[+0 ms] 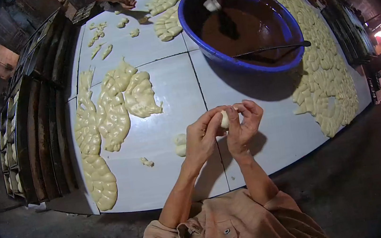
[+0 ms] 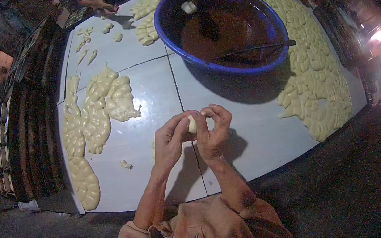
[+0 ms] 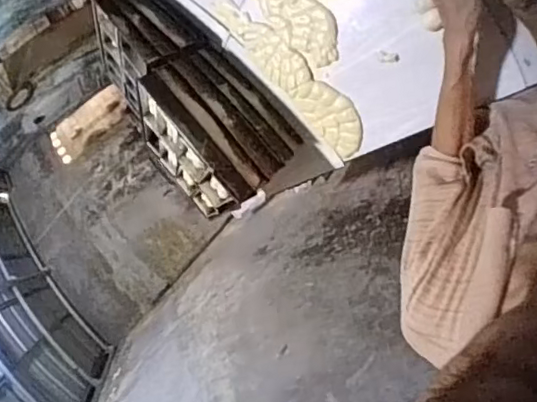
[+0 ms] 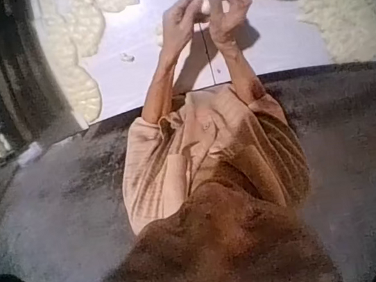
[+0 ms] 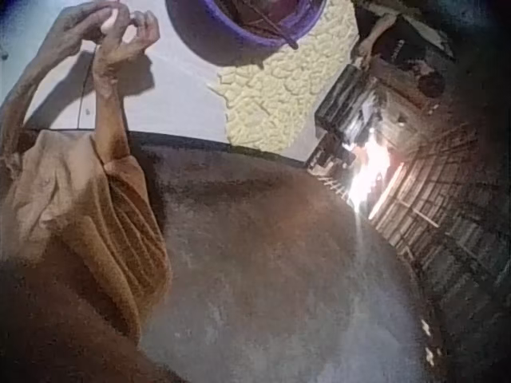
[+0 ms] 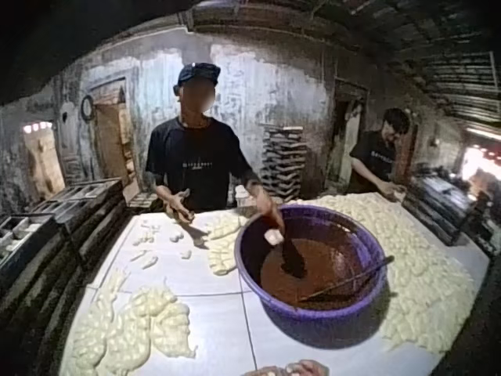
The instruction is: The person fills pieces of dough with chocolate filling and shapes them by hand, moves racks of baking tins onto the floor, fills and shapes more dough pieces, and places the shaped dough into baking tins.
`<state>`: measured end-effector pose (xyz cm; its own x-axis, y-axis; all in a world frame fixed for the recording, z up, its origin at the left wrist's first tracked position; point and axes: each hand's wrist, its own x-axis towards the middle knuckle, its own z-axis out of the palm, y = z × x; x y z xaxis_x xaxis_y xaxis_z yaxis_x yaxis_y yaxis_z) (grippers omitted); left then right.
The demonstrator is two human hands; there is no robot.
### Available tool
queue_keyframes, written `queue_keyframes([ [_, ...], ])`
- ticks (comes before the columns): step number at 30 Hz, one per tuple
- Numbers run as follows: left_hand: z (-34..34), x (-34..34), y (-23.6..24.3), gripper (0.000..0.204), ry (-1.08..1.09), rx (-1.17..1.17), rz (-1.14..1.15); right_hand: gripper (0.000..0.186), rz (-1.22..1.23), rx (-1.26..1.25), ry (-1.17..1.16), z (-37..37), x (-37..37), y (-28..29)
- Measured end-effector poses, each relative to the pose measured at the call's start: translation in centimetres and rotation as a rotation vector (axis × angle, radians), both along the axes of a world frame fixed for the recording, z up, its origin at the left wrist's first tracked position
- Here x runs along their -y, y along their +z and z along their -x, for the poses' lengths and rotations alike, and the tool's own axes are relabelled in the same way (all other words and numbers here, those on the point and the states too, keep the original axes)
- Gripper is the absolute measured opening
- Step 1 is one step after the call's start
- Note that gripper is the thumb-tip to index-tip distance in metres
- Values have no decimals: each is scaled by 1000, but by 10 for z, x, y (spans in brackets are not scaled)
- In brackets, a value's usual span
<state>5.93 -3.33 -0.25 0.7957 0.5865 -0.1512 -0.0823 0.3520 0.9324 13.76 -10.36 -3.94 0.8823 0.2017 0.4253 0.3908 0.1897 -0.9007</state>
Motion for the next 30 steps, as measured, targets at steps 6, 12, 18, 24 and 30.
queue_keyframes([
  [6,14,3,-2,32,-27,-96,-238,24,277,53,181,-16,15,17],
  [12,34,-12,-17,27,70,-334,59,30,491,-92,400,-3,36,37],
  [18,55,-12,-10,53,35,-201,181,23,630,-13,676,-11,56,35],
  [24,78,-27,-17,52,-2,-426,-1008,18,868,98,689,-11,50,-8],
  [30,52,-6,-51,42,-145,-408,-1324,33,1058,246,566,7,50,-4],
])
